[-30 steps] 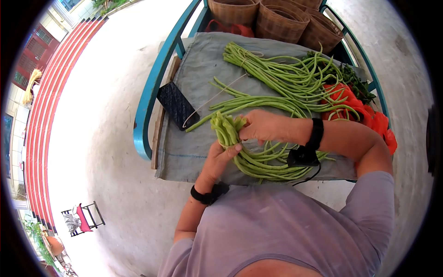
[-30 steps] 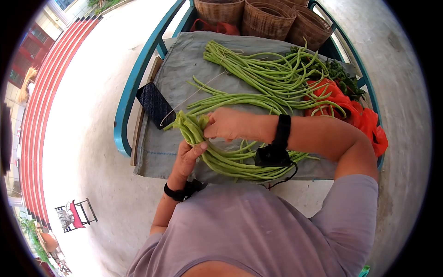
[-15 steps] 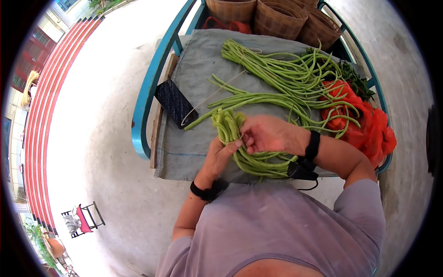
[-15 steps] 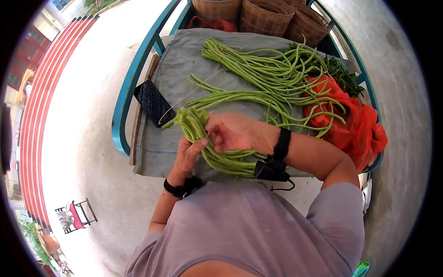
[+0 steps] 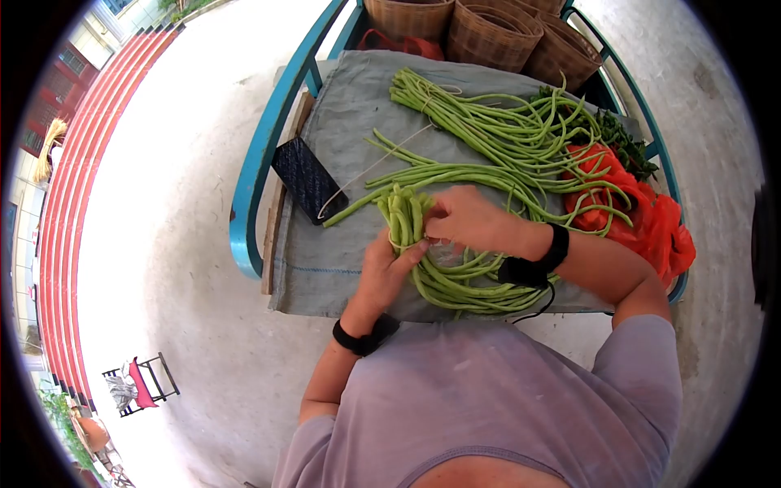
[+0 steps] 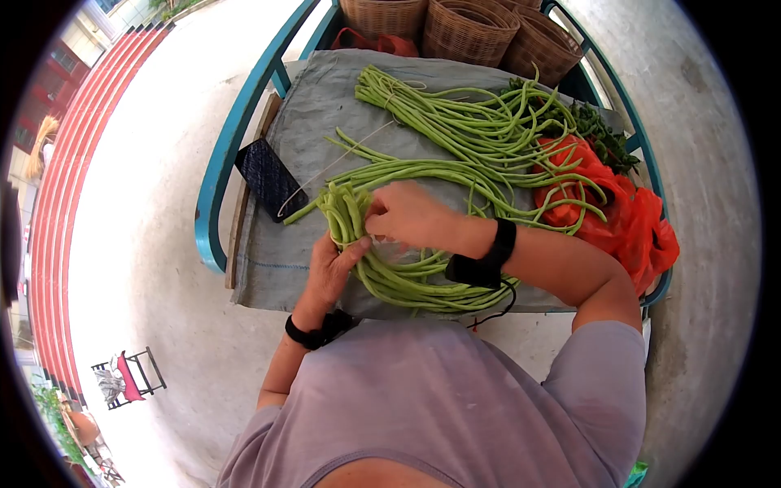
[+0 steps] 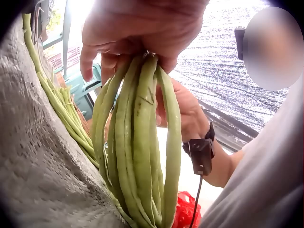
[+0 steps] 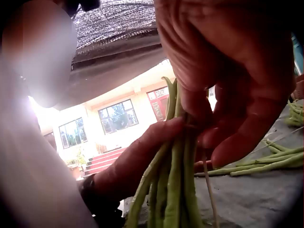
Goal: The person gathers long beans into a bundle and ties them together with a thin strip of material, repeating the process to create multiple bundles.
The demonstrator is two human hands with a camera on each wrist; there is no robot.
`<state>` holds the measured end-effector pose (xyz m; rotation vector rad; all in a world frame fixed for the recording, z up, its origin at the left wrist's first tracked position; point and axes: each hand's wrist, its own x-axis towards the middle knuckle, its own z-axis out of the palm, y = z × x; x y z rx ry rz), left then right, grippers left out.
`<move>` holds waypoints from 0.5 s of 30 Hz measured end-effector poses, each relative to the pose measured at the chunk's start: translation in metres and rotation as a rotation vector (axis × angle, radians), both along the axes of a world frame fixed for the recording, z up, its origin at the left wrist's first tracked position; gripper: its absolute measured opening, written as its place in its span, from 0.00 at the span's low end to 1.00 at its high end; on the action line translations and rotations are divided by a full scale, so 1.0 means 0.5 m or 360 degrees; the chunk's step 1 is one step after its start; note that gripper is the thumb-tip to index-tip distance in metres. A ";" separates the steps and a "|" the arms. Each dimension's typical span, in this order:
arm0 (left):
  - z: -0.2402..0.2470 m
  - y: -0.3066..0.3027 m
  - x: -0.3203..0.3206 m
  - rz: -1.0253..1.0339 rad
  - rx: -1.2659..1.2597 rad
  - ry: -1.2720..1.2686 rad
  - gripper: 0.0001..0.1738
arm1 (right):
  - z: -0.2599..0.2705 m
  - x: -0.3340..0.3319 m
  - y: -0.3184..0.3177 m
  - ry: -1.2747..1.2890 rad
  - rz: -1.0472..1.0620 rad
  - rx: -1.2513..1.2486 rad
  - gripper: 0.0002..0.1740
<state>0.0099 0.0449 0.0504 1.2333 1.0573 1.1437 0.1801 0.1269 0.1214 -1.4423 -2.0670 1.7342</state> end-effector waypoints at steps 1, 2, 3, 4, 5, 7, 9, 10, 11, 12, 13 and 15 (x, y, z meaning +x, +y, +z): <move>0.007 -0.001 0.000 -0.0015 -0.0020 0.0016 0.21 | 0.000 0.001 0.007 0.0085 -0.0040 -0.0162 0.12; 0.005 -0.002 0.001 0.0018 -0.0015 -0.0003 0.19 | 0.000 0.004 0.015 0.0171 -0.0080 -0.0324 0.11; 0.002 -0.001 0.003 0.0051 -0.0008 -0.0020 0.17 | -0.002 0.007 0.019 0.0259 -0.0122 -0.0485 0.10; 0.000 -0.001 0.004 0.0084 -0.0001 -0.0038 0.15 | -0.010 0.011 0.021 0.0324 -0.0183 -0.0696 0.09; -0.001 0.000 0.003 0.0082 0.0028 -0.0039 0.15 | -0.023 0.014 0.025 0.0386 -0.0242 -0.0905 0.08; -0.004 -0.003 0.002 0.0075 0.0080 -0.0041 0.15 | -0.043 0.016 0.028 0.0484 -0.0289 -0.1104 0.07; -0.017 -0.005 0.000 0.0055 0.0059 -0.0048 0.15 | -0.053 0.014 0.024 0.0551 -0.0261 -0.1090 0.07; -0.021 -0.007 -0.003 0.0043 0.0047 -0.0048 0.15 | -0.050 0.013 0.026 0.0508 -0.0207 -0.1047 0.07; -0.022 -0.008 -0.004 0.0043 0.0037 -0.0055 0.15 | -0.041 0.013 0.028 0.0468 -0.0156 -0.1003 0.07; -0.023 -0.008 -0.004 0.0042 0.0032 -0.0064 0.15 | -0.036 0.013 0.030 0.0428 -0.0106 -0.0953 0.08; -0.022 -0.007 -0.003 0.0039 0.0030 -0.0074 0.15 | -0.038 0.012 0.032 0.0440 -0.0113 -0.0964 0.08; -0.028 -0.005 -0.003 0.0047 0.0015 -0.0114 0.15 | -0.045 0.011 0.034 0.0464 -0.0129 -0.0991 0.08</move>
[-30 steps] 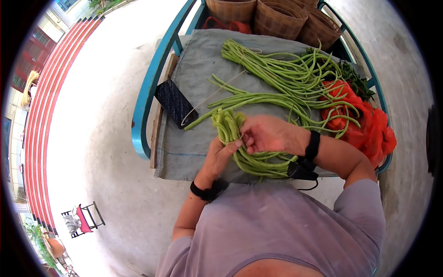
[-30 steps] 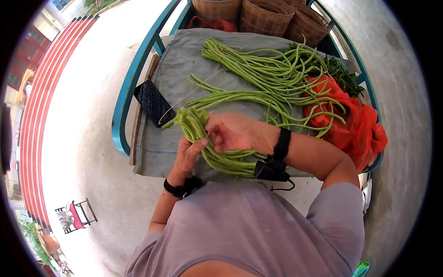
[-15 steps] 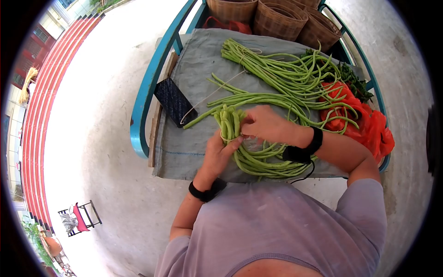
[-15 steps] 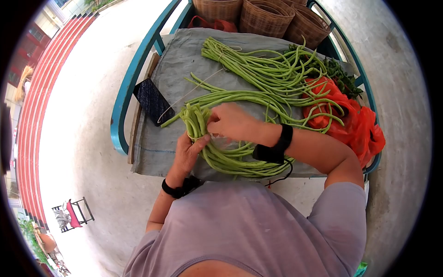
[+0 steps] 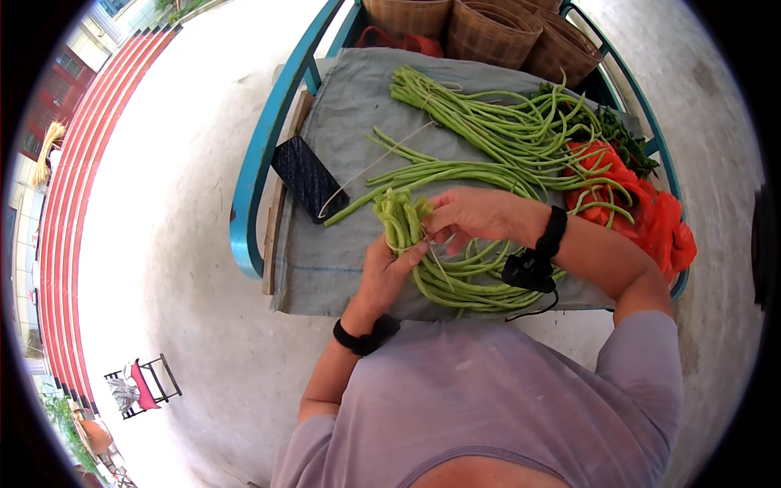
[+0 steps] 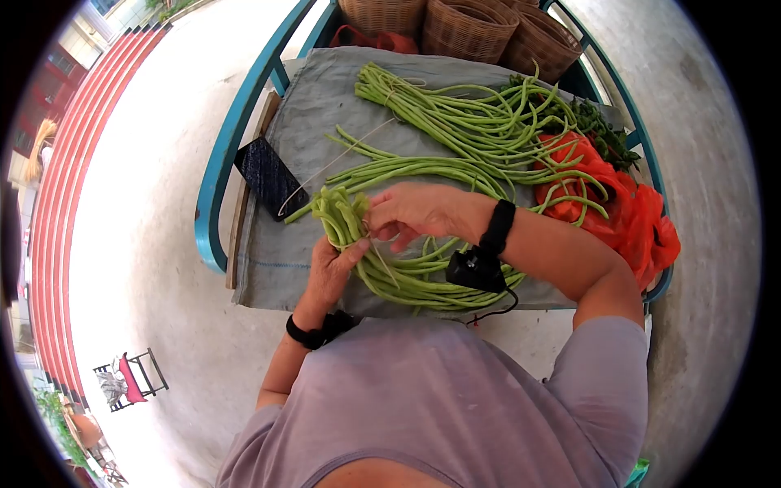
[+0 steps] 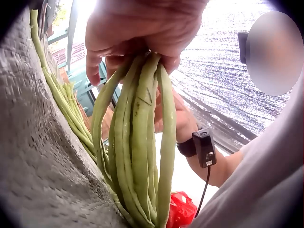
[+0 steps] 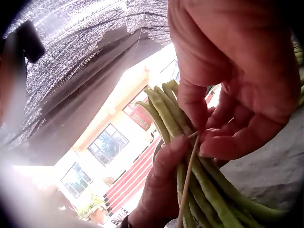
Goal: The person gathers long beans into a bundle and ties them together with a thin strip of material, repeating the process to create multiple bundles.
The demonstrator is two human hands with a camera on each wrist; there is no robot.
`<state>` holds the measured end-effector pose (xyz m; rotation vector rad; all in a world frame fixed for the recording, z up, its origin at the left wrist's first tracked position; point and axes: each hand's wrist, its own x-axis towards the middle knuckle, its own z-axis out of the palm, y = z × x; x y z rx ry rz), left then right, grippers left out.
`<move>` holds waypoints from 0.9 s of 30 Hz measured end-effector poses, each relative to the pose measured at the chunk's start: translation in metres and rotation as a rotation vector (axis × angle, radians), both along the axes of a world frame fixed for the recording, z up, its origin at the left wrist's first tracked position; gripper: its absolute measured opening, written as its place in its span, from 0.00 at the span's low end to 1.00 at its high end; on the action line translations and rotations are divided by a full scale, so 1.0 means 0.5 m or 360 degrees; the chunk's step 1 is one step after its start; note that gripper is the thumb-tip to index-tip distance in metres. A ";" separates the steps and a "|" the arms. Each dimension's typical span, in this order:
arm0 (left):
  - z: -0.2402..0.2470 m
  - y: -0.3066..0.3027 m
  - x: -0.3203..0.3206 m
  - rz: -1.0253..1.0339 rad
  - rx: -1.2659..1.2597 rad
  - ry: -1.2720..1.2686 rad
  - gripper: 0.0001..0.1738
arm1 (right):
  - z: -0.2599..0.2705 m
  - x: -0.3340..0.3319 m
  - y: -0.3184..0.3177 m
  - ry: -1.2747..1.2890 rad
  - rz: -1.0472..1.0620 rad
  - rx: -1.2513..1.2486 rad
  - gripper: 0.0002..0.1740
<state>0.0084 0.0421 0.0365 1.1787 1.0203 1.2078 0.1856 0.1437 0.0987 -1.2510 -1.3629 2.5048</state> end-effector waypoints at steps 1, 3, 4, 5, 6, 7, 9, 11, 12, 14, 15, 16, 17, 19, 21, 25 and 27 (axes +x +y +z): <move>-0.002 0.000 0.000 0.0008 -0.0008 -0.0024 0.15 | -0.001 -0.001 -0.001 -0.0007 -0.0025 -0.0003 0.08; -0.002 0.001 0.000 -0.0006 -0.0018 -0.0004 0.15 | -0.002 -0.004 -0.006 -0.0021 -0.0068 -0.0008 0.08; -0.002 0.000 -0.001 -0.0012 -0.0026 0.0006 0.15 | -0.006 -0.005 -0.007 0.0025 -0.0090 -0.0036 0.08; -0.004 -0.001 -0.001 -0.0016 -0.0027 -0.0024 0.15 | -0.013 -0.009 -0.008 0.0069 -0.0109 -0.0067 0.08; -0.007 0.002 -0.001 -0.0024 -0.0021 -0.0051 0.15 | -0.021 -0.011 -0.007 0.0117 -0.0131 -0.0091 0.08; -0.009 0.004 -0.002 -0.0031 -0.0014 -0.0077 0.15 | -0.034 -0.009 -0.006 0.0178 -0.0133 -0.0141 0.07; -0.014 0.005 -0.001 -0.0021 -0.0018 -0.0225 0.16 | -0.052 -0.003 -0.006 0.0298 -0.0136 -0.0241 0.05; -0.019 0.007 0.004 0.0019 -0.0018 -0.0353 0.17 | -0.048 -0.001 -0.021 0.0300 -0.0233 -0.0144 0.05; -0.022 0.009 0.009 0.0048 -0.0016 -0.0402 0.19 | -0.044 -0.001 -0.030 0.0305 -0.0286 -0.0097 0.05; -0.028 0.011 0.012 0.0062 -0.0032 -0.0498 0.21 | -0.036 -0.007 -0.046 0.0244 -0.0306 0.0269 0.06; -0.031 0.012 0.012 0.0043 -0.0052 -0.0544 0.23 | -0.035 -0.011 -0.049 0.0213 -0.0318 0.0451 0.07; -0.035 0.013 0.011 0.0024 -0.0072 -0.0590 0.24 | -0.036 -0.013 -0.050 0.0252 -0.0348 0.0459 0.07; -0.043 0.013 0.008 -0.0024 -0.0138 -0.0604 0.25 | -0.038 -0.016 -0.050 0.0290 -0.0378 0.0468 0.07; -0.049 0.014 0.000 -0.0120 -0.0269 -0.0628 0.28 | -0.039 -0.020 -0.052 0.0309 -0.0455 0.0465 0.07; -0.035 0.016 0.009 -0.0088 -0.0202 -0.0599 0.27 | -0.039 -0.025 -0.057 0.0271 -0.0544 0.0441 0.07; -0.035 0.024 0.013 -0.0038 -0.0127 -0.0548 0.27 | -0.083 -0.032 -0.060 0.0968 -0.0682 -0.0384 0.07; -0.034 0.025 0.017 -0.0049 -0.0180 -0.0643 0.27 | -0.104 -0.031 -0.055 0.1094 -0.0659 -0.0349 0.07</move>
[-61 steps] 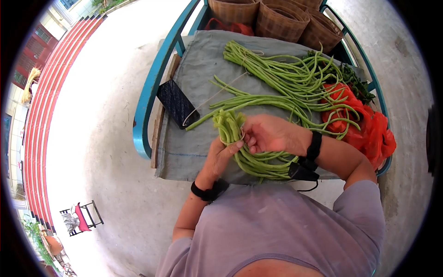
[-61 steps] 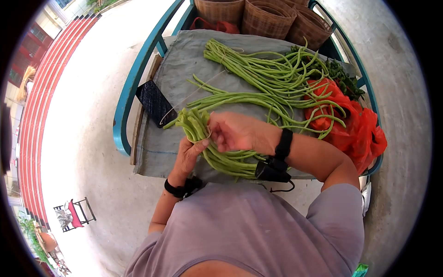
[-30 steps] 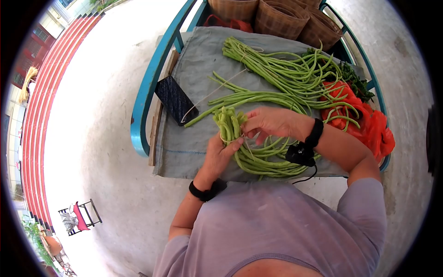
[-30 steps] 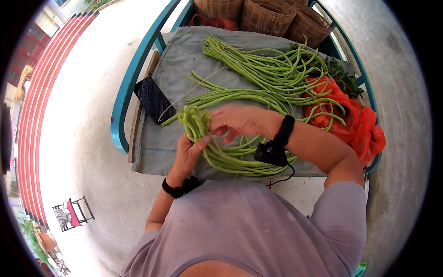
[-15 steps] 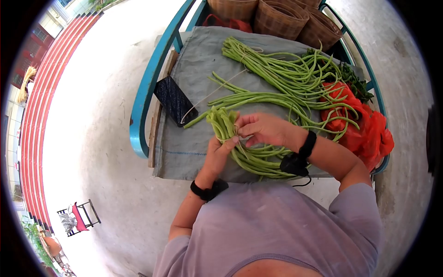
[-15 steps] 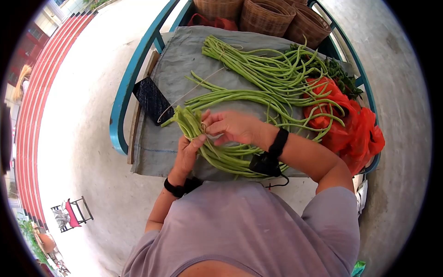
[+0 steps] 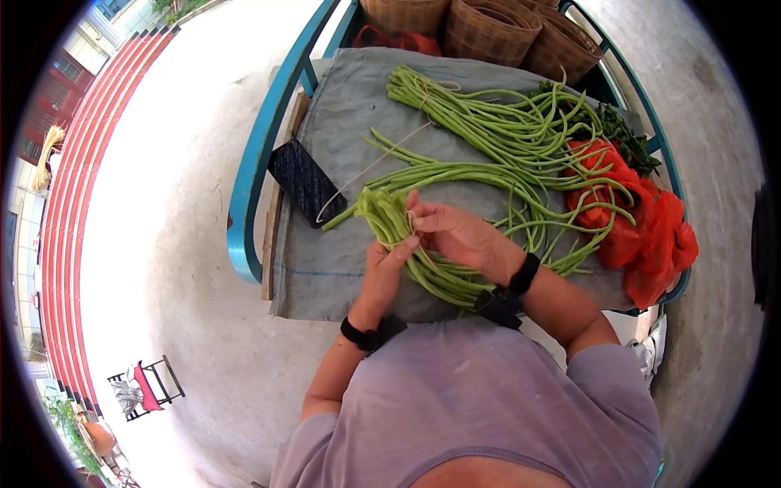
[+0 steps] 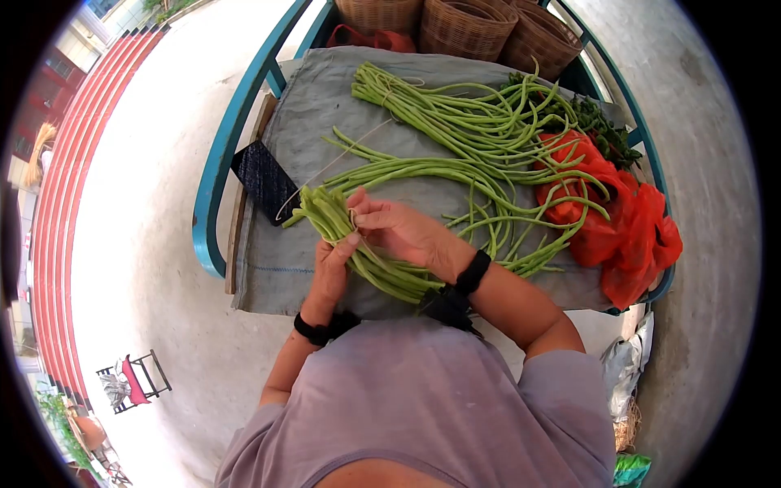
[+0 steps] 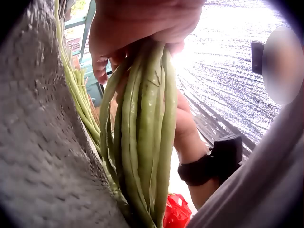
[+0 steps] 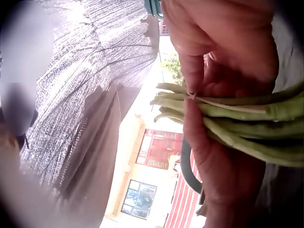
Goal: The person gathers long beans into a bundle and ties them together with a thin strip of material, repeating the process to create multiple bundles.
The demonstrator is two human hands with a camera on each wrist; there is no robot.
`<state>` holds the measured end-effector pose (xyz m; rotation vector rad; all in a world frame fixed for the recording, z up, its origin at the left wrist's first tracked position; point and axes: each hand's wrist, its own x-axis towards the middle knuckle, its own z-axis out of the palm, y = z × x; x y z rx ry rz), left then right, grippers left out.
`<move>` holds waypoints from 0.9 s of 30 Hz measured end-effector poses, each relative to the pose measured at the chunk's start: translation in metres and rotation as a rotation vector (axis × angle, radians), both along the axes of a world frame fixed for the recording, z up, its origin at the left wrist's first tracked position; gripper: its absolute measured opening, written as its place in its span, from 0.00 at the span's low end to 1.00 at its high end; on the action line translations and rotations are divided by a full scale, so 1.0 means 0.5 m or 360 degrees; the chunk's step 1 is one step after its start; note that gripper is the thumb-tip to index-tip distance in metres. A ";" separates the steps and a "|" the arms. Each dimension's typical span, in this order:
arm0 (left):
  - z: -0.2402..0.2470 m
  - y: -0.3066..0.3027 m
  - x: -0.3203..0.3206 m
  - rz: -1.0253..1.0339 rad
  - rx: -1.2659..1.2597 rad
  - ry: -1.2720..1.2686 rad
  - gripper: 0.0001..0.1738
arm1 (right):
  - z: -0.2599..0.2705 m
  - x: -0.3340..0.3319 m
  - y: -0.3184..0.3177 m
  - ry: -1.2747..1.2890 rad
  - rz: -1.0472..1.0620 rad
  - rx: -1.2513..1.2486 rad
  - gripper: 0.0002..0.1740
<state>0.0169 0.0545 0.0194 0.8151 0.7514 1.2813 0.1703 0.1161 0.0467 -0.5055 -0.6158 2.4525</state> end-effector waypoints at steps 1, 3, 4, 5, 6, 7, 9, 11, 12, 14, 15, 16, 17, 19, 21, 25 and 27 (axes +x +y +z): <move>0.001 -0.001 0.003 -0.0006 -0.0028 -0.0047 0.27 | 0.002 0.003 -0.003 -0.0181 -0.0071 0.0169 0.07; 0.016 -0.002 0.014 0.0084 0.0016 -0.0036 0.24 | 0.014 0.006 -0.009 -0.0537 -0.0210 0.0518 0.06; 0.021 -0.003 0.017 0.0124 0.0035 -0.0029 0.23 | 0.012 0.004 -0.012 -0.0539 -0.0288 0.0582 0.05; 0.013 -0.005 0.014 0.0100 -0.0023 -0.0022 0.21 | 0.009 0.001 -0.014 -0.0542 -0.0367 0.0647 0.05; -0.001 -0.007 0.011 0.0077 -0.0080 -0.0016 0.20 | 0.008 0.000 -0.015 -0.0546 -0.0445 0.0714 0.04; -0.011 -0.008 0.008 0.0056 -0.0137 -0.0010 0.19 | 0.009 -0.001 -0.015 -0.0648 -0.0463 0.0834 0.05; -0.019 -0.010 0.007 0.0093 -0.0153 0.0063 0.17 | 0.011 -0.003 -0.014 -0.0849 -0.0497 0.1073 0.07; -0.019 -0.008 0.006 0.0121 -0.0160 0.0114 0.16 | 0.007 0.000 -0.006 -0.1254 -0.0731 0.2033 0.08; -0.018 -0.008 0.008 0.0132 -0.0162 0.0128 0.16 | 0.006 0.003 -0.002 -0.1449 -0.0844 0.2518 0.09; -0.016 -0.006 0.009 0.0115 -0.0163 0.0121 0.17 | 0.018 0.012 0.004 -0.1334 -0.0864 0.2780 0.11; -0.012 -0.004 0.008 0.0088 -0.0163 0.0101 0.18 | 0.024 0.014 0.007 -0.1271 -0.0874 0.2909 0.12; -0.009 -0.004 0.006 0.0062 -0.0165 0.0081 0.19 | 0.027 0.015 0.013 -0.1285 -0.0890 0.3049 0.12; -0.010 -0.004 0.004 0.0023 -0.0203 0.0095 0.20 | 0.030 0.015 0.019 -0.1298 -0.0905 0.3191 0.12; -0.014 -0.003 -0.005 -0.0059 -0.0273 0.0122 0.21 | 0.036 0.015 0.028 -0.1312 -0.0908 0.3349 0.11; -0.011 -0.004 -0.026 -0.0216 -0.0138 0.0001 0.23 | 0.041 0.016 0.032 -0.1319 -0.0884 0.3377 0.11; 0.033 -0.004 -0.047 -0.0414 -0.0135 -0.0673 0.25 | 0.043 0.032 0.019 -0.1423 -0.0846 0.3137 0.10; 0.011 -0.002 -0.054 -0.0361 -0.0128 -0.0403 0.22 | 0.046 0.034 0.004 -0.1459 -0.0834 0.2739 0.09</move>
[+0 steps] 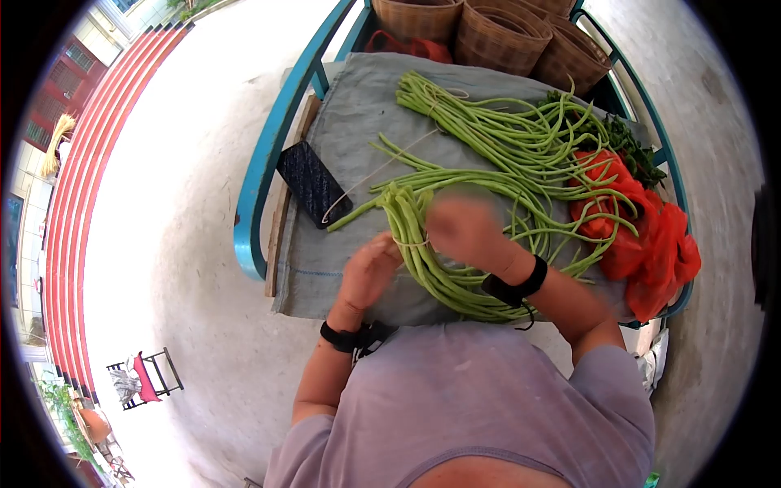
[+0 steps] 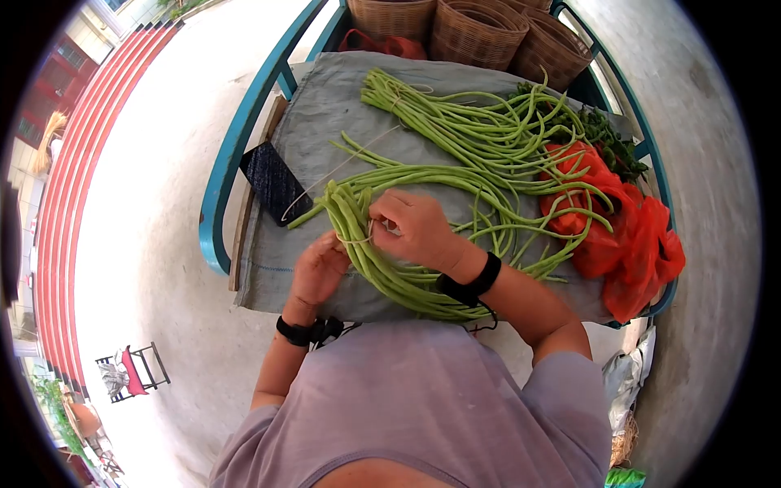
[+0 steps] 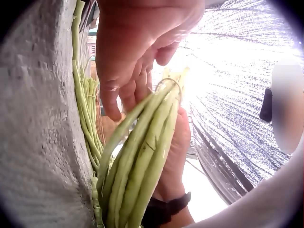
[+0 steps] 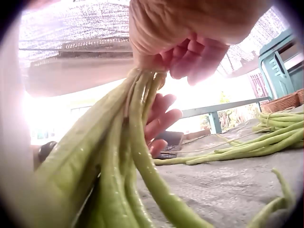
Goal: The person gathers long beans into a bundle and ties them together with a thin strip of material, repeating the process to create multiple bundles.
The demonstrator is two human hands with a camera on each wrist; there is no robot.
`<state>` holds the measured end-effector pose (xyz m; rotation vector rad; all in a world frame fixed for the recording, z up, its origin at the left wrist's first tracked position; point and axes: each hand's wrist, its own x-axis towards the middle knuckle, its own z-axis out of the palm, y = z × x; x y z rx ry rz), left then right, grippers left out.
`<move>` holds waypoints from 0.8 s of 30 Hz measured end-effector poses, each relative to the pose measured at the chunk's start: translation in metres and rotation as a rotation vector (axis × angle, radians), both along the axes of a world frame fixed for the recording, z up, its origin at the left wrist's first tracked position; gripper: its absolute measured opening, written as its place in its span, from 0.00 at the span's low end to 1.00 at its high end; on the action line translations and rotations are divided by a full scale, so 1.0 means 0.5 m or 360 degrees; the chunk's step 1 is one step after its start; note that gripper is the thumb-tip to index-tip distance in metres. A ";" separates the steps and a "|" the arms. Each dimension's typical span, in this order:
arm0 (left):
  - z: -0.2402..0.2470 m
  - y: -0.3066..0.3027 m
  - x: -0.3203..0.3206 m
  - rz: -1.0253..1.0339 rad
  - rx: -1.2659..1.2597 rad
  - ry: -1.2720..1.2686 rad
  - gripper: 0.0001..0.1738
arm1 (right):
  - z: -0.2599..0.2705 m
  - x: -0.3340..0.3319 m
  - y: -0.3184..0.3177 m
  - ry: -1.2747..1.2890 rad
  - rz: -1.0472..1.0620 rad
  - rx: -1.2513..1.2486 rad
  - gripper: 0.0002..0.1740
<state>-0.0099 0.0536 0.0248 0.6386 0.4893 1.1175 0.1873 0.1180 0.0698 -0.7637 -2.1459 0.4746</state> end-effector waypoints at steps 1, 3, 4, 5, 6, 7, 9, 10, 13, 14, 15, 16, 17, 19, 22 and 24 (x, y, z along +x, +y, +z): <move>-0.011 -0.002 -0.002 0.0020 0.0007 0.0135 0.21 | -0.002 -0.003 -0.007 0.0077 0.0017 -0.0111 0.09; -0.025 -0.006 0.006 0.0065 0.0014 0.0192 0.17 | -0.006 -0.010 -0.019 0.0230 0.0050 -0.0333 0.08; -0.029 -0.006 0.009 0.0087 0.0023 0.0221 0.16 | -0.007 -0.012 -0.023 0.0236 0.0047 -0.0328 0.08; -0.033 -0.006 0.009 0.0094 0.0007 0.0197 0.15 | -0.007 -0.013 -0.025 0.0244 0.0044 -0.0319 0.08; -0.037 -0.004 0.008 0.0100 -0.0006 0.0172 0.14 | -0.007 -0.014 -0.025 0.0251 0.0039 -0.0307 0.08; -0.041 -0.003 0.009 0.0104 -0.0024 0.0145 0.13 | -0.007 -0.015 -0.026 0.0263 0.0032 -0.0314 0.08; -0.050 0.000 0.006 0.0235 0.0134 0.0517 0.14 | -0.008 -0.017 -0.031 0.0287 0.0019 -0.0338 0.08; -0.051 0.003 0.006 0.0300 0.0215 0.0703 0.15 | -0.009 -0.016 -0.031 0.0286 0.0014 -0.0348 0.08; -0.014 0.004 0.008 0.0563 0.0626 0.1291 0.12 | -0.012 -0.012 -0.031 0.0313 0.0010 -0.0422 0.07; -0.009 0.005 0.006 0.0584 0.0666 0.1377 0.11 | -0.011 -0.012 -0.033 0.0344 0.0017 -0.0479 0.06; -0.004 0.006 0.002 0.0607 0.0707 0.1464 0.10 | -0.010 -0.011 -0.034 0.0375 0.0025 -0.0535 0.06; -0.003 0.007 -0.003 0.0628 0.0748 0.1551 0.08 | -0.007 -0.010 -0.036 0.0488 0.0041 -0.0754 0.05; -0.004 0.006 -0.007 0.0615 0.0768 0.1573 0.08 | -0.003 -0.008 -0.039 0.0602 0.0058 -0.0974 0.04; -0.006 0.004 -0.015 0.0583 0.0809 0.1617 0.07 | -0.006 -0.004 -0.041 0.0821 0.0083 -0.1358 0.02; 0.005 -0.006 -0.013 0.0501 0.0696 0.1499 0.07 | -0.020 -0.002 -0.042 0.1014 0.0099 -0.1643 0.01; -0.015 -0.007 -0.011 0.0480 0.0567 0.1247 0.09 | -0.016 -0.003 -0.049 0.0998 0.0096 -0.1557 0.02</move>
